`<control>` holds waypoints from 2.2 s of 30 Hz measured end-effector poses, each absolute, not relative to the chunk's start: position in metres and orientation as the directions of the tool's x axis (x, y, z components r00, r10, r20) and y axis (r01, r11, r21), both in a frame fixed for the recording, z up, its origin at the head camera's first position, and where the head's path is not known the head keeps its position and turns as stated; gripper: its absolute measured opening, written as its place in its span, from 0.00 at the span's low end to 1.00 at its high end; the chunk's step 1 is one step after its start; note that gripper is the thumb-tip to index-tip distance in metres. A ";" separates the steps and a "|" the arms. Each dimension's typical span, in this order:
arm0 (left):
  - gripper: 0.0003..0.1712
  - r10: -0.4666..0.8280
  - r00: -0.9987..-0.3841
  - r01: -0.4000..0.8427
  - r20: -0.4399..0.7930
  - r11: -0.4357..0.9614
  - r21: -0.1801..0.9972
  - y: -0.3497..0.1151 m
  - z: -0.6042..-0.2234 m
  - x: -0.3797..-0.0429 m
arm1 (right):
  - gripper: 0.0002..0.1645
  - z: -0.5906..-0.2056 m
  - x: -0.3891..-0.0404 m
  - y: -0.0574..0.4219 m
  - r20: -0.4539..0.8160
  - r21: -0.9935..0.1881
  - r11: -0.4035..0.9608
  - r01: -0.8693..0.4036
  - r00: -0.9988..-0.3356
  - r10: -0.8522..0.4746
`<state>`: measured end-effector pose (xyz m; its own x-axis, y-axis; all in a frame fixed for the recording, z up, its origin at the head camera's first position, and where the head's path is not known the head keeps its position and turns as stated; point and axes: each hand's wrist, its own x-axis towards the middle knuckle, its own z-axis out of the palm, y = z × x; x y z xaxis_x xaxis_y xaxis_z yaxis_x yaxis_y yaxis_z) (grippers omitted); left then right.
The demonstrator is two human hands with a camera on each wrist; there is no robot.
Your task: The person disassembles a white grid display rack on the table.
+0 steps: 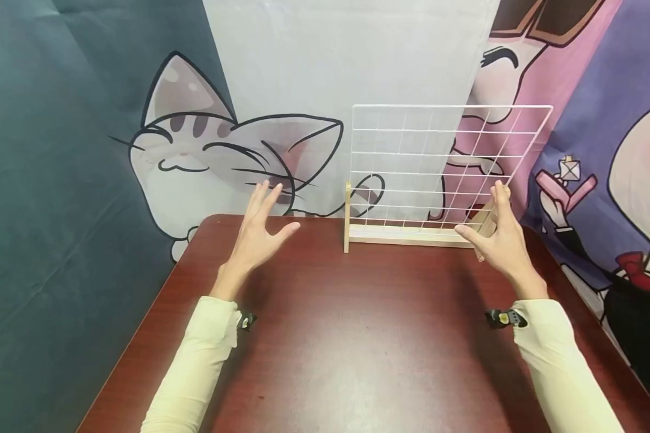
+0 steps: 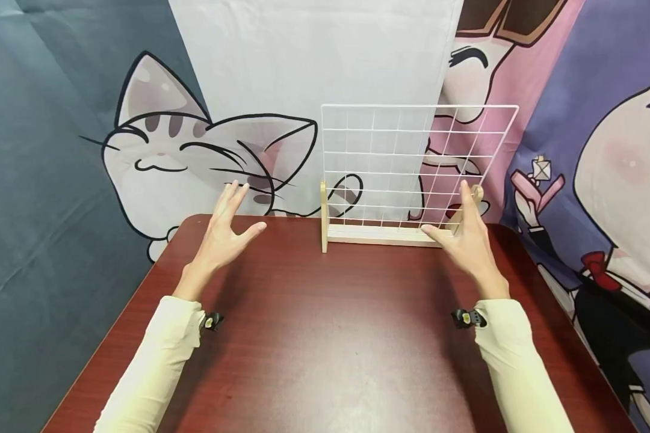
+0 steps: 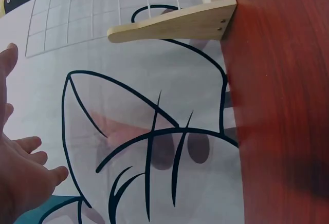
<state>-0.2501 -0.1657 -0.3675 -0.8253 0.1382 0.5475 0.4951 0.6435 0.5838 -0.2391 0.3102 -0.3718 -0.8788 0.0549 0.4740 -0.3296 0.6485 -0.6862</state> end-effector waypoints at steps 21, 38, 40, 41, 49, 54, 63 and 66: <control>0.49 0.148 -0.753 0.554 0.642 0.670 0.495 -0.147 -0.376 -0.263 | 0.54 -0.412 -0.332 0.394 0.358 -0.863 0.431 -0.265 -0.922 0.150; 0.43 0.431 -0.479 0.542 0.765 0.830 -0.129 -0.044 -0.347 -0.311 | 0.58 -0.423 -0.343 0.397 0.376 -0.801 0.536 -0.268 -0.921 0.102; 0.43 0.476 -0.484 0.547 0.734 0.820 -0.171 -0.028 -0.345 -0.319 | 0.59 -0.424 -0.343 0.397 0.380 -0.786 0.562 -0.258 -0.918 0.110; 0.43 0.500 -0.485 0.549 0.717 0.812 -0.196 -0.020 -0.343 -0.323 | 0.60 -0.424 -0.343 0.398 0.385 -0.777 0.577 -0.252 -0.915 0.119; 0.44 0.529 -0.515 0.502 0.675 0.824 -0.262 0.028 -0.328 -0.354 | 0.60 -0.424 -0.343 0.399 0.396 -0.733 0.641 -0.228 -0.909 0.129; 0.45 0.527 -0.522 0.473 0.671 0.833 -0.286 0.040 -0.325 -0.364 | 0.60 -0.426 -0.343 0.396 0.394 -0.728 0.651 -0.216 -0.908 0.140; 0.46 0.524 -0.544 0.439 0.655 0.843 -0.311 0.057 -0.331 -0.378 | 0.59 -0.424 -0.345 0.396 0.372 -0.731 0.653 -0.197 -0.918 0.139; 0.47 0.520 -0.537 0.427 0.664 0.847 -0.317 0.063 -0.330 -0.379 | 0.61 -0.423 -0.344 0.398 0.368 -0.733 0.654 -0.187 -0.918 0.151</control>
